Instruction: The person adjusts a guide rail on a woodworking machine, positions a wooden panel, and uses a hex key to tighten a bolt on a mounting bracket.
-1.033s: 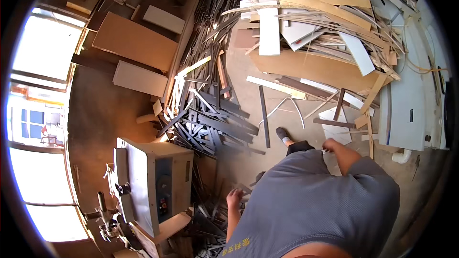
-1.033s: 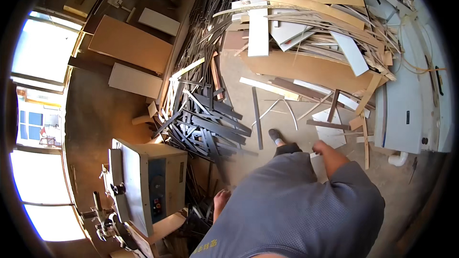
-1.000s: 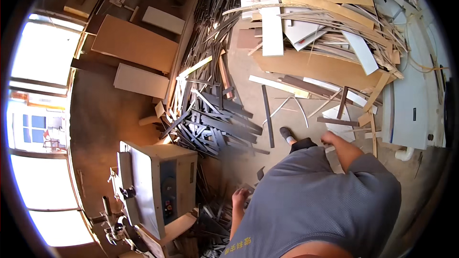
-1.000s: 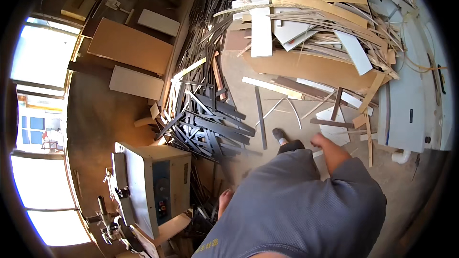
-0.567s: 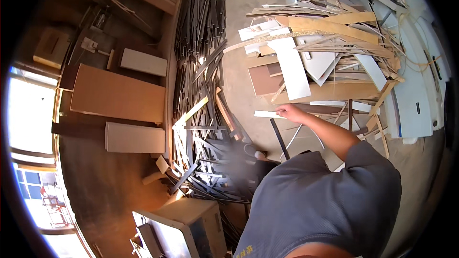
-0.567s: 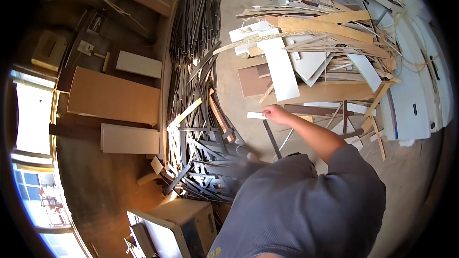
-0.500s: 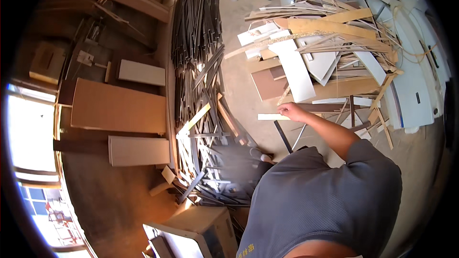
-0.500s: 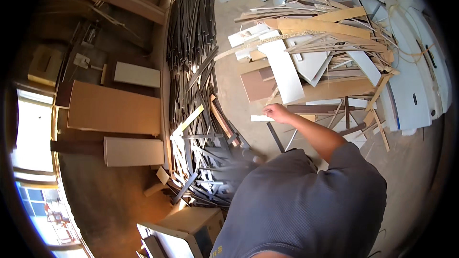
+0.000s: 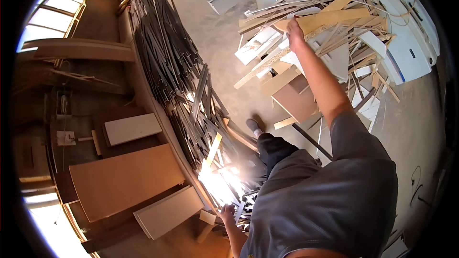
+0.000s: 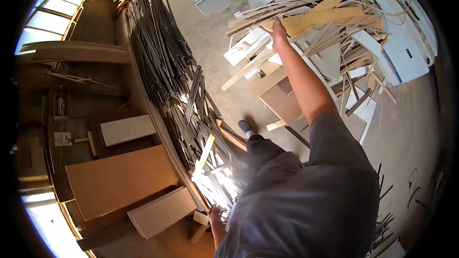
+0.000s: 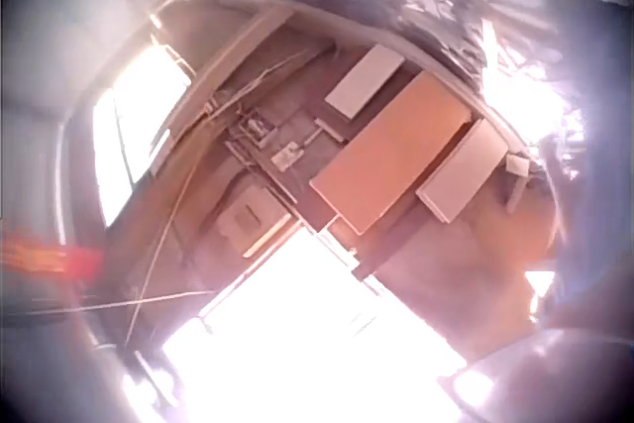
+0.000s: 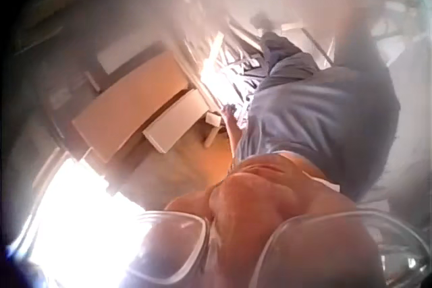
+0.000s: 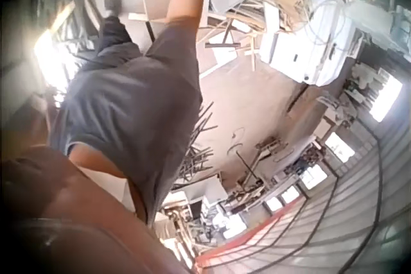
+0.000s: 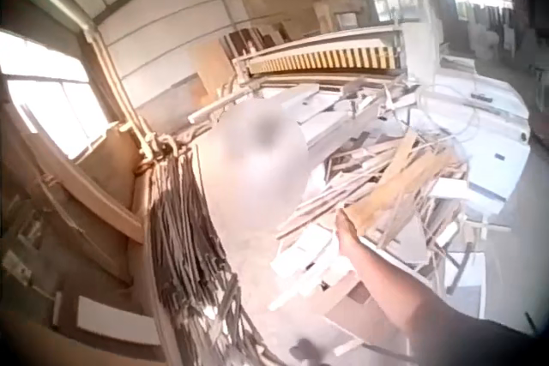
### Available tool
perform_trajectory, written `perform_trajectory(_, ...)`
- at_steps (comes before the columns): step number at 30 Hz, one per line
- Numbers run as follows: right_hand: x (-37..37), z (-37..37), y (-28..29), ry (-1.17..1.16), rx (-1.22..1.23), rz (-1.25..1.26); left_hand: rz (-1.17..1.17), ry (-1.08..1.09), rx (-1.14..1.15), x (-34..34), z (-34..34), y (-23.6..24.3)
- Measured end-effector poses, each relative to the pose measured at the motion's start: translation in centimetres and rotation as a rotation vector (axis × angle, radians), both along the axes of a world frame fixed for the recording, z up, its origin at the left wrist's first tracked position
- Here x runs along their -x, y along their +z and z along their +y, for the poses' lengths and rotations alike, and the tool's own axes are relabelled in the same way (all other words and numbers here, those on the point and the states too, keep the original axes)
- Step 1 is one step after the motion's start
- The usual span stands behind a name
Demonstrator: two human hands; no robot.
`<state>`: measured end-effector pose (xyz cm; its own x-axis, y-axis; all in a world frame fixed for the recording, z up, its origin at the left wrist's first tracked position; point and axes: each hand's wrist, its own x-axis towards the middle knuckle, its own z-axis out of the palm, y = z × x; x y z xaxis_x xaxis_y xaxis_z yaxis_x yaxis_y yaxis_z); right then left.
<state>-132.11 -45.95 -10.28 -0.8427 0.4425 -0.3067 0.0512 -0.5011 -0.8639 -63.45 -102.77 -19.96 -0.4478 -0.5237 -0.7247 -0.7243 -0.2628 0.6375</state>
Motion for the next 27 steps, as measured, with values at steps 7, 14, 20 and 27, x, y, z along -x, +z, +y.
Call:
perform_trajectory(7, 24.7, -2.5, -0.3, -0.685, -0.359, -0.168, -0.215, -0.594, 0.194, 11.3, -10.7, -2.7)
perform_trajectory(14, 35.0, -1.8, -6.3, -0.556, -0.092, -0.097, -0.367, -0.590, 0.082, 28.0, -19.4, 1.7)
perform_trajectory(20, 35.5, -3.3, -7.1, -0.524, 0.016, -0.187, -0.366, -0.661, 0.101, 43.5, -26.0, 2.9)
perform_trajectory(27, 36.4, -1.8, -12.2, -0.750, 0.051, -0.120, -0.315, -0.983, 0.135, 71.1, -32.8, -0.6)
